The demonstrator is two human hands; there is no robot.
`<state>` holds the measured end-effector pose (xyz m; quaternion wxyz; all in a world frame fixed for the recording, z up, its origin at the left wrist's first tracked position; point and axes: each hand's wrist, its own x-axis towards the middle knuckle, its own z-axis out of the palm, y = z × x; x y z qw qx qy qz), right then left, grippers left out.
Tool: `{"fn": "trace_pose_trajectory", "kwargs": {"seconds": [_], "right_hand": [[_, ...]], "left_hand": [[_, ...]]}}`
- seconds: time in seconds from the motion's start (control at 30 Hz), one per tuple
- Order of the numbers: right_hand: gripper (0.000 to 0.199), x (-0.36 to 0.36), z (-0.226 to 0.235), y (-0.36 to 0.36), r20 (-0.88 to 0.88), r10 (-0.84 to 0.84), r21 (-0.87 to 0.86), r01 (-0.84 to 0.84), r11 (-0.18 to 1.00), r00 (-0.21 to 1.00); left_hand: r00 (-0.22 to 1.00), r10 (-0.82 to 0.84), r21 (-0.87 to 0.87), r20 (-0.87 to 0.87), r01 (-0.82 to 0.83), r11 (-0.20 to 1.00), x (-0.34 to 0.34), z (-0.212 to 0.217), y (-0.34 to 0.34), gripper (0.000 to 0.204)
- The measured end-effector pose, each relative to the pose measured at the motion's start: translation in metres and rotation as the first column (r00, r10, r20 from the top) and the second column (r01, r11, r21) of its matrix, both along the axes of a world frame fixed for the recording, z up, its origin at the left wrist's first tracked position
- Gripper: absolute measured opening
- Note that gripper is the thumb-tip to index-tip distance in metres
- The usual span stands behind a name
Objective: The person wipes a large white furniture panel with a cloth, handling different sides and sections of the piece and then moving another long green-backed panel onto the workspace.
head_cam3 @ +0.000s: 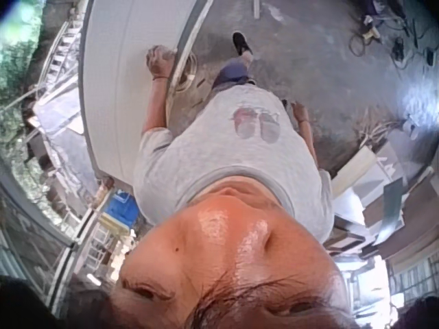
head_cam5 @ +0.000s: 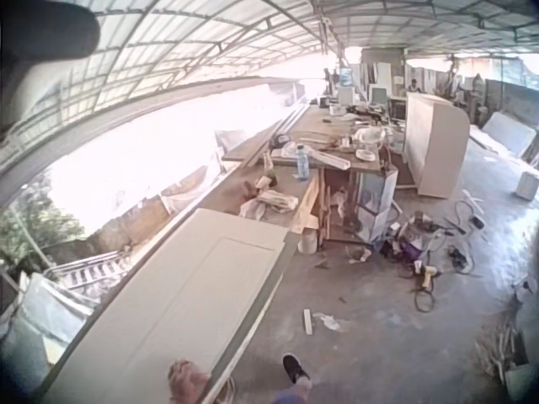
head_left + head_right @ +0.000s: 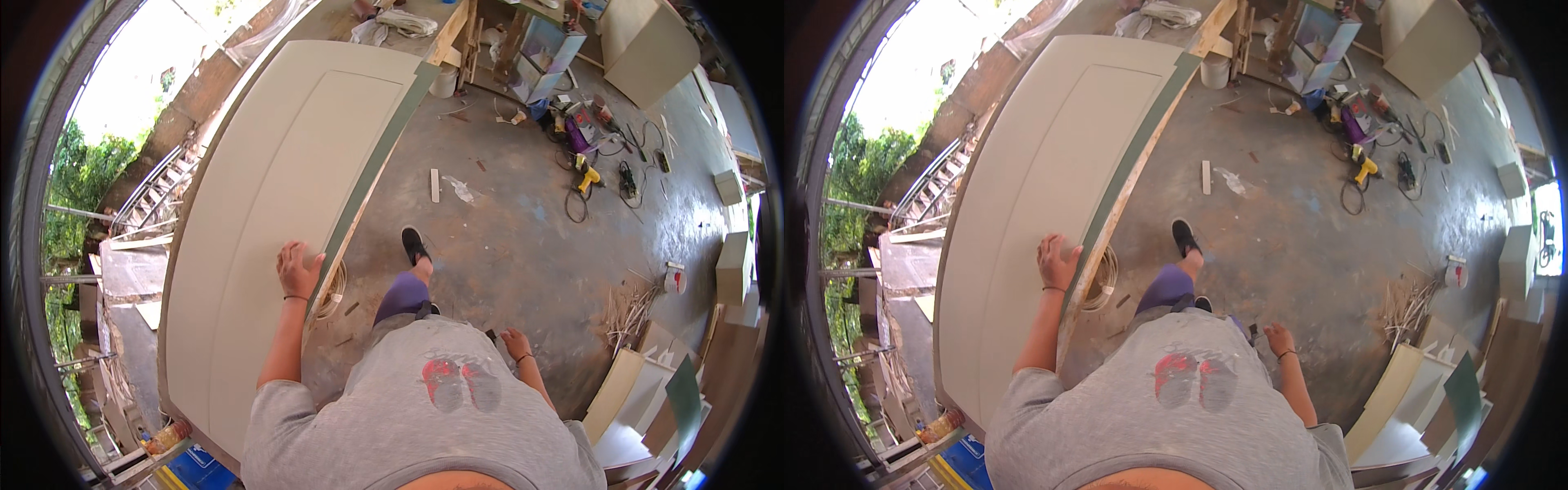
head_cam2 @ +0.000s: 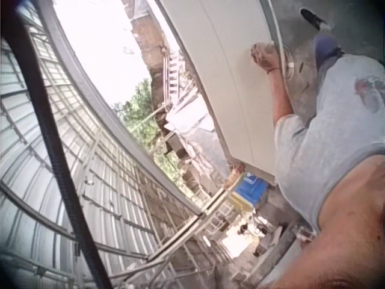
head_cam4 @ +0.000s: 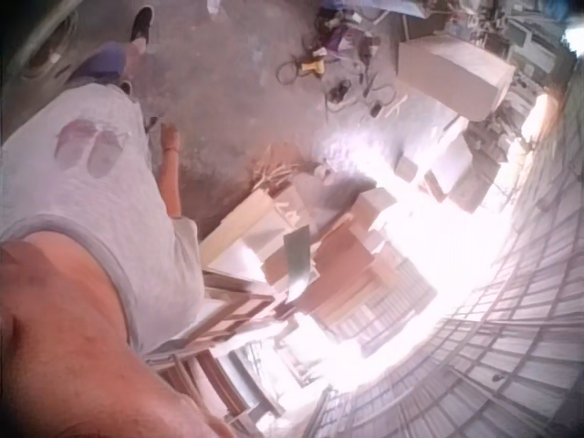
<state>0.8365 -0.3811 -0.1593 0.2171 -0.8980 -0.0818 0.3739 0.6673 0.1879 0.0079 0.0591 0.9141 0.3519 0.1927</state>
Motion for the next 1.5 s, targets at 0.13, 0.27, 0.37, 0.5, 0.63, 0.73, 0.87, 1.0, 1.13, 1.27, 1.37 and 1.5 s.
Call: {"fn": "trace_pose_trajectory", "kwargs": {"seconds": [0.13,0.27,0.37,0.5,0.63,0.73,0.87,1.0,1.13,1.27,1.37,1.5], "right_hand": [[0.051,0.061,0.045,0.084,-0.022,0.114,0.004,-0.113,0.994,0.993],[0.047,0.129,0.082,0.143,-0.024,0.015,0.076,-0.014,0.997,1.000],[0.046,0.185,0.093,0.163,0.002,-0.060,0.101,0.060,0.993,0.998],[0.046,0.234,0.116,0.181,0.026,-0.065,0.049,0.064,0.997,0.998],[0.047,0.264,0.145,0.217,0.002,0.032,0.047,-0.032,0.998,0.999],[0.047,0.290,0.152,0.249,-0.003,0.116,0.088,-0.115,0.989,0.993],[0.044,0.352,0.162,0.318,0.090,0.286,0.173,-0.298,0.939,0.954],[0.034,0.428,0.195,0.429,0.209,0.407,0.255,-0.452,0.855,0.889],[0.028,0.507,0.219,0.556,0.465,0.423,0.419,-0.615,0.668,0.777],[0.047,0.586,0.216,0.677,0.760,0.459,0.265,-0.864,0.429,0.461],[0.067,0.607,0.200,0.745,0.795,0.549,0.043,-0.928,0.371,0.257],[0.073,0.621,0.178,0.777,0.732,0.627,0.058,-0.941,0.333,0.267]], "left_hand": [[0.991,-0.129,0.007,0.032,0.128,0.992,0.083,-0.011,0.031,0.049],[0.989,-0.145,-0.086,-0.025,0.143,0.986,0.173,-0.006,0.055,0.057],[0.995,-0.082,-0.112,-0.061,0.075,0.991,0.226,-0.015,0.084,0.061],[0.955,0.268,-0.074,-0.130,-0.278,0.958,0.270,-0.021,0.144,0.071],[0.887,0.454,-0.072,-0.082,-0.459,0.885,0.283,-0.021,0.176,0.079],[0.870,0.487,-0.080,-0.077,-0.492,0.867,0.297,-0.011,0.174,0.078],[0.861,0.501,-0.058,-0.087,-0.507,0.860,0.306,-0.009,0.175,0.074],[0.845,0.516,-0.016,-0.137,-0.523,0.852,0.299,-0.007,0.172,0.067],[0.780,0.595,-0.017,-0.194,-0.609,0.793,0.303,-0.020,0.150,0.064],[0.723,0.637,-0.022,-0.268,-0.666,0.746,0.352,-0.021,0.094,0.065],[0.705,0.641,-0.102,-0.303,-0.693,0.714,0.396,-0.008,0.048,0.069],[0.660,0.681,-0.205,-0.318,-0.749,0.630,0.428,0.002,0.023,0.076]]}}
